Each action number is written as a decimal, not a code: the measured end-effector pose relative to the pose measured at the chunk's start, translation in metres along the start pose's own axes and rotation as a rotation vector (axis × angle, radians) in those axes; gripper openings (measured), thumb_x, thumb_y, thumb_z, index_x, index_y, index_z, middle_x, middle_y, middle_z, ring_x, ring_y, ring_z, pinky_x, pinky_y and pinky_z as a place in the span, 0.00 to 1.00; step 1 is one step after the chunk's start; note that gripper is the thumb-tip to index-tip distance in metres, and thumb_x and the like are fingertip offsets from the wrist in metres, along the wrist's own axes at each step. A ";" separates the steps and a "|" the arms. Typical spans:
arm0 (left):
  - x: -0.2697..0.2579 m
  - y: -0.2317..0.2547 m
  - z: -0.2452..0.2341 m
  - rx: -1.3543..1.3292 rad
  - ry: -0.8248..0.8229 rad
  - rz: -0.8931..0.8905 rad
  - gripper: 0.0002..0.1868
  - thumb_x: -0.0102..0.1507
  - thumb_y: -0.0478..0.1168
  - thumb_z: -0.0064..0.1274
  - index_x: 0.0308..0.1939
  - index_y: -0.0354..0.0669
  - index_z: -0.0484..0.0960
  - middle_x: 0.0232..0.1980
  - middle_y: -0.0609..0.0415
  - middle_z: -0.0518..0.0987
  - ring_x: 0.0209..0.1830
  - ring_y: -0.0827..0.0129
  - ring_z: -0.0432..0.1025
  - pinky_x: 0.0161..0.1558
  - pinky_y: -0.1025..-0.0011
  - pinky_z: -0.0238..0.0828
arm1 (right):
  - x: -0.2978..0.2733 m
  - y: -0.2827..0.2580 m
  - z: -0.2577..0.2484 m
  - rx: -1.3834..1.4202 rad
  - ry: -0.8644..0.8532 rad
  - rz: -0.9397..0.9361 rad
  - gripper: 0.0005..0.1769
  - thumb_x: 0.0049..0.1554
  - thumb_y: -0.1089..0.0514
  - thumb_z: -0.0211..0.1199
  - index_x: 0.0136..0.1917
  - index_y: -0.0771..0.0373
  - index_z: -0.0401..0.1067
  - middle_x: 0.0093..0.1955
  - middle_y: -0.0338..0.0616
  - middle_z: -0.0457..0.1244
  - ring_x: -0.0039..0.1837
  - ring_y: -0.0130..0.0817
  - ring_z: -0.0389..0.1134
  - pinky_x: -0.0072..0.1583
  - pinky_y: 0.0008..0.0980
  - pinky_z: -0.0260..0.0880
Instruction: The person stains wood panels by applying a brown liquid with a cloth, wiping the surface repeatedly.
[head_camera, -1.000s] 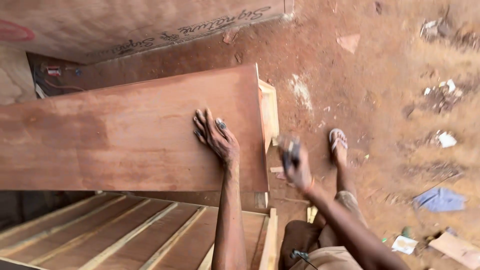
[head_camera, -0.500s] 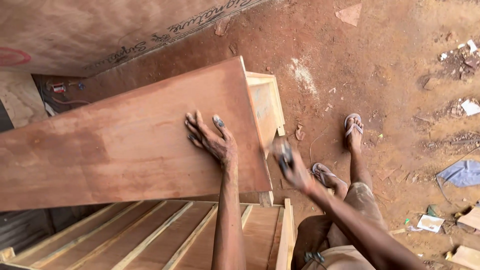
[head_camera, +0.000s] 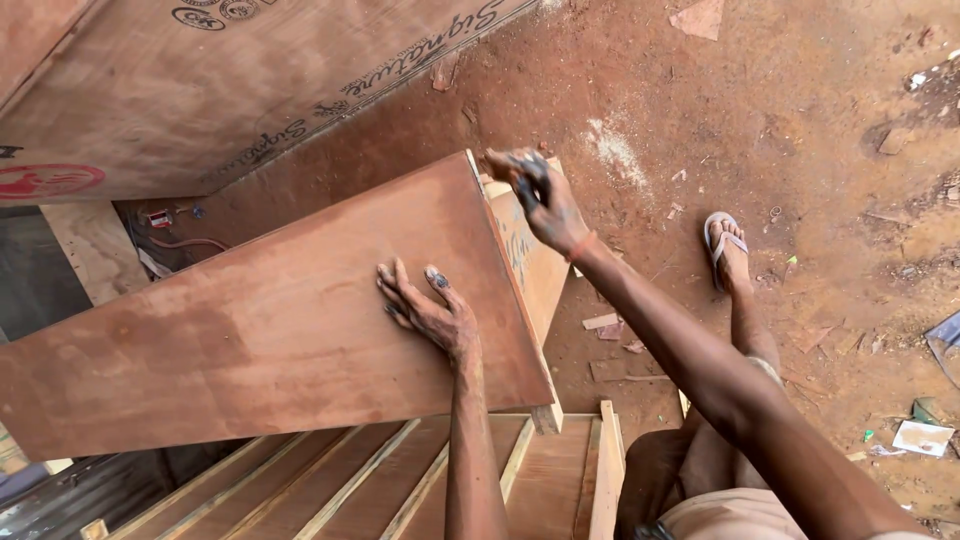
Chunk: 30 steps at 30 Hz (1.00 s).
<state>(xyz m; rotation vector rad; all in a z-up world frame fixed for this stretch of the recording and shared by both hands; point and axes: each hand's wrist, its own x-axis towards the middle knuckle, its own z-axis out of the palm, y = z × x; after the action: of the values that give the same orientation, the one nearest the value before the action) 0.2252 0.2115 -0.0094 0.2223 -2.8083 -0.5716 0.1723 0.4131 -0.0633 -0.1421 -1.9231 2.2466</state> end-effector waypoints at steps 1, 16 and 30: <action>-0.001 0.000 0.000 -0.005 0.004 -0.001 0.29 0.74 0.53 0.40 0.75 0.41 0.63 0.82 0.38 0.58 0.85 0.47 0.48 0.78 0.40 0.35 | 0.007 0.002 0.002 -0.001 0.006 -0.031 0.17 0.71 0.61 0.50 0.70 0.62 0.71 0.62 0.48 0.68 0.65 0.38 0.70 0.67 0.36 0.70; -0.004 0.007 -0.005 0.028 -0.006 -0.027 0.30 0.75 0.54 0.39 0.75 0.41 0.63 0.81 0.39 0.59 0.85 0.46 0.48 0.78 0.41 0.36 | -0.011 0.017 0.009 -0.251 -0.027 -0.244 0.20 0.69 0.69 0.47 0.70 0.65 0.71 0.66 0.53 0.67 0.67 0.46 0.67 0.70 0.42 0.66; 0.000 0.010 -0.004 0.012 -0.020 -0.028 0.29 0.75 0.53 0.38 0.75 0.41 0.63 0.82 0.38 0.59 0.85 0.47 0.47 0.78 0.42 0.35 | 0.011 0.005 0.032 1.026 0.178 0.306 0.14 0.68 0.71 0.52 0.65 0.70 0.69 0.67 0.56 0.66 0.73 0.41 0.67 0.78 0.36 0.63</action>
<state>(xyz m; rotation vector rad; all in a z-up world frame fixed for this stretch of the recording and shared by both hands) 0.2254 0.2195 -0.0021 0.2597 -2.8323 -0.5667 0.1550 0.3833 -0.0628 -0.4731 -0.5207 2.9684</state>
